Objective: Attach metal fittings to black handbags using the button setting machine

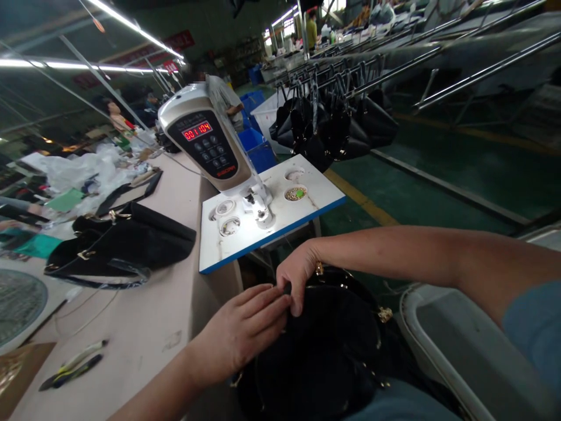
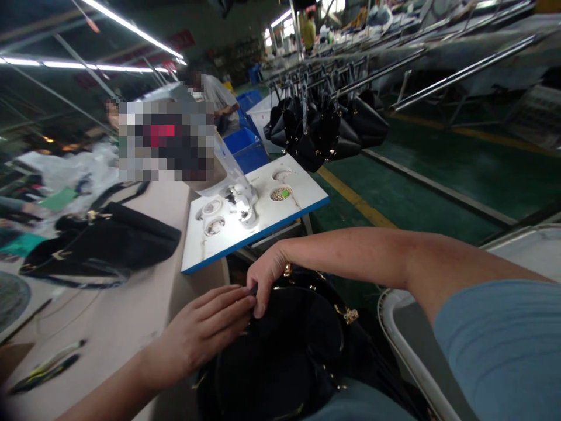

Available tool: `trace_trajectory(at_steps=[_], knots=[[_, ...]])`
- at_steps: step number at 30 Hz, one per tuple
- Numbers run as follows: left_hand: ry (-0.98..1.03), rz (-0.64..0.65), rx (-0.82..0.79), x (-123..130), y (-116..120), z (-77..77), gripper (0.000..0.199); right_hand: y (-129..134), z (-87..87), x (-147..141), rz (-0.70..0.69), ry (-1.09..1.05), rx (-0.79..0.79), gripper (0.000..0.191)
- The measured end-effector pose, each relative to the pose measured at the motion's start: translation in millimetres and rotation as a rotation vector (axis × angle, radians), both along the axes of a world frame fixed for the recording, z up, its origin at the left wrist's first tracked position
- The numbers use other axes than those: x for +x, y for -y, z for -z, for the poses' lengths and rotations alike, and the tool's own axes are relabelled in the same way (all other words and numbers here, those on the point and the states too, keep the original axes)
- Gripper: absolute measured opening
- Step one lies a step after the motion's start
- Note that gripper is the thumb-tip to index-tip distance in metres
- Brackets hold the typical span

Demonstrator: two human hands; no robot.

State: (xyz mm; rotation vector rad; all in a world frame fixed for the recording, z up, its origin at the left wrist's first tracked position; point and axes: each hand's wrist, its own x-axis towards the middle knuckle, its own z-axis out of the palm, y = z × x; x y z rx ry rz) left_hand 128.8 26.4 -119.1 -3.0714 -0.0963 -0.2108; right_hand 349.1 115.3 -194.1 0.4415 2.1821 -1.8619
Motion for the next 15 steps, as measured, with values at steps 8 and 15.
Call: trace_trajectory(at_steps=[8,15], knots=[[0.030,0.145,0.087,14,-5,-6.6,0.027,15,-75.3,24,-0.081,0.117,0.507,0.049],[0.135,0.116,0.094,16,3,-7.8,0.029,56,-68.5,57,0.335,0.120,0.824,0.024]])
